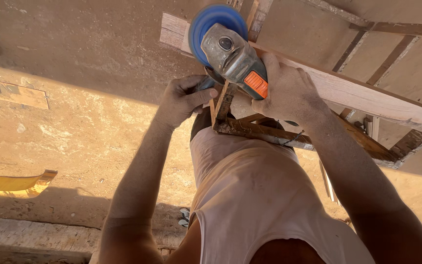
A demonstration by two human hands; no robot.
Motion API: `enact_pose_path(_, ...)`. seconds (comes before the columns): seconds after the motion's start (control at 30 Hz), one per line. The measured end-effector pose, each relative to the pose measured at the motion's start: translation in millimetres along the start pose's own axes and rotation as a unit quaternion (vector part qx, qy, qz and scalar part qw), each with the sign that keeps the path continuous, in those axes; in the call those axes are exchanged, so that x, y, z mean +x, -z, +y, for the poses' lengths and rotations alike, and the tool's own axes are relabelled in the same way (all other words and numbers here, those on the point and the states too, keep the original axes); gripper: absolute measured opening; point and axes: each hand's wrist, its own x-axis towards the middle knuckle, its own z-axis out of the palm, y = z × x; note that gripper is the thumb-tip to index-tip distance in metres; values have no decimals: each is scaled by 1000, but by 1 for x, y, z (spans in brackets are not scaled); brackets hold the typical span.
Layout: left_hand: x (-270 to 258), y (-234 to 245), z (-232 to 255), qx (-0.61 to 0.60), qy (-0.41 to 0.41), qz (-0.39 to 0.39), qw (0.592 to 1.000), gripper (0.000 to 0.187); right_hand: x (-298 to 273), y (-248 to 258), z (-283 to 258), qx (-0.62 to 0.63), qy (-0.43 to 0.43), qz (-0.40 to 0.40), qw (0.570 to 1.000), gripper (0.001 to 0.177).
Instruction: The person uses an angle grinder with a sanding disc to smooth the surface of a wooden plank resting on a metal stand. They move the tool along the length of the plank, adjusting their grip and the plank's position as needed.
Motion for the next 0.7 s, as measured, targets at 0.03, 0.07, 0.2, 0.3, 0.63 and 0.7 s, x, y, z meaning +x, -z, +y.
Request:
enact_pose_path(0.03,1,-5,-1,2,5,-8,1000,40,-6,-3,6,-1,-17,-11,1000,89)
enact_pose_path(0.07,2,-11,-2,5,9,-16,1000,40,-11,-6,11,-2,-34,-23,999,87)
enact_pose_path(0.2,4,-32,-7,4,1,-61,998,36,-30,-13,31,-5,-86,-48,995,83)
enact_pose_path(0.3,9,-48,-9,1,14,-78,997,36,-45,-20,46,35,-76,-3,996,87)
enact_pose_path(0.63,29,-118,-10,104,30,-143,984,38,-92,-51,116,108,-131,45,984,88)
enact_pose_path(0.7,37,-137,-8,112,38,-162,980,38,-105,-57,134,119,-129,87,981,83)
